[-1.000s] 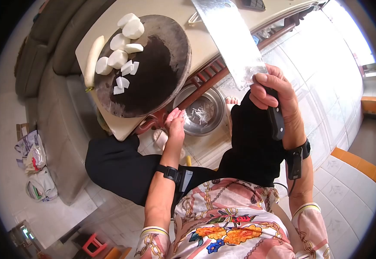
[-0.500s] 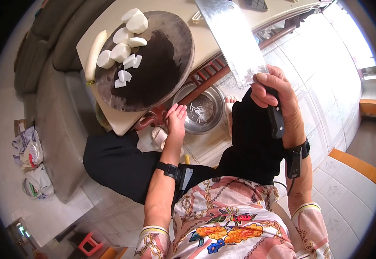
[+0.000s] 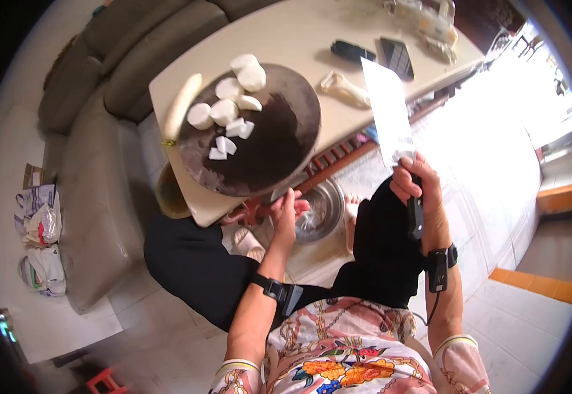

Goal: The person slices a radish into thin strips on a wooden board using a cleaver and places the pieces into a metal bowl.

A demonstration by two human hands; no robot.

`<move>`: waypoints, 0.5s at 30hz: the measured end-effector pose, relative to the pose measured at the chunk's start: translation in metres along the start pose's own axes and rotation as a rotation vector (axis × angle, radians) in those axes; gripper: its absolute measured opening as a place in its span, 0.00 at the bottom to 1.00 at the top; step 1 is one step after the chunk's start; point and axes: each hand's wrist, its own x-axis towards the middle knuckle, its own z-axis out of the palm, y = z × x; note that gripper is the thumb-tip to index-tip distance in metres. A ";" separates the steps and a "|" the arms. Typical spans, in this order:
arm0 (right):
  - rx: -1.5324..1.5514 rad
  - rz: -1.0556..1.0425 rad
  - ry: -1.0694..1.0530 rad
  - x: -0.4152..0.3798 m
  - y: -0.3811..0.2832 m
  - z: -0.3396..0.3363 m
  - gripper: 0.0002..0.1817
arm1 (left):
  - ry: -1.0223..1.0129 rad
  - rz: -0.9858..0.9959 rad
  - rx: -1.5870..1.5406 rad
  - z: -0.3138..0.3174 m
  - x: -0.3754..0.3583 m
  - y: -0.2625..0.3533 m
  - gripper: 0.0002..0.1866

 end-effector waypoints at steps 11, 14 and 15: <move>0.289 0.000 0.029 0.012 0.026 -0.032 0.07 | -0.257 0.072 0.089 -0.006 -0.010 0.010 0.24; 0.272 -0.048 0.008 0.000 0.017 -0.008 0.06 | -0.213 0.127 0.020 -0.003 -0.010 0.017 0.25; 0.259 -0.075 -0.035 -0.005 0.014 -0.003 0.06 | -0.230 0.133 0.019 -0.002 -0.012 0.019 0.25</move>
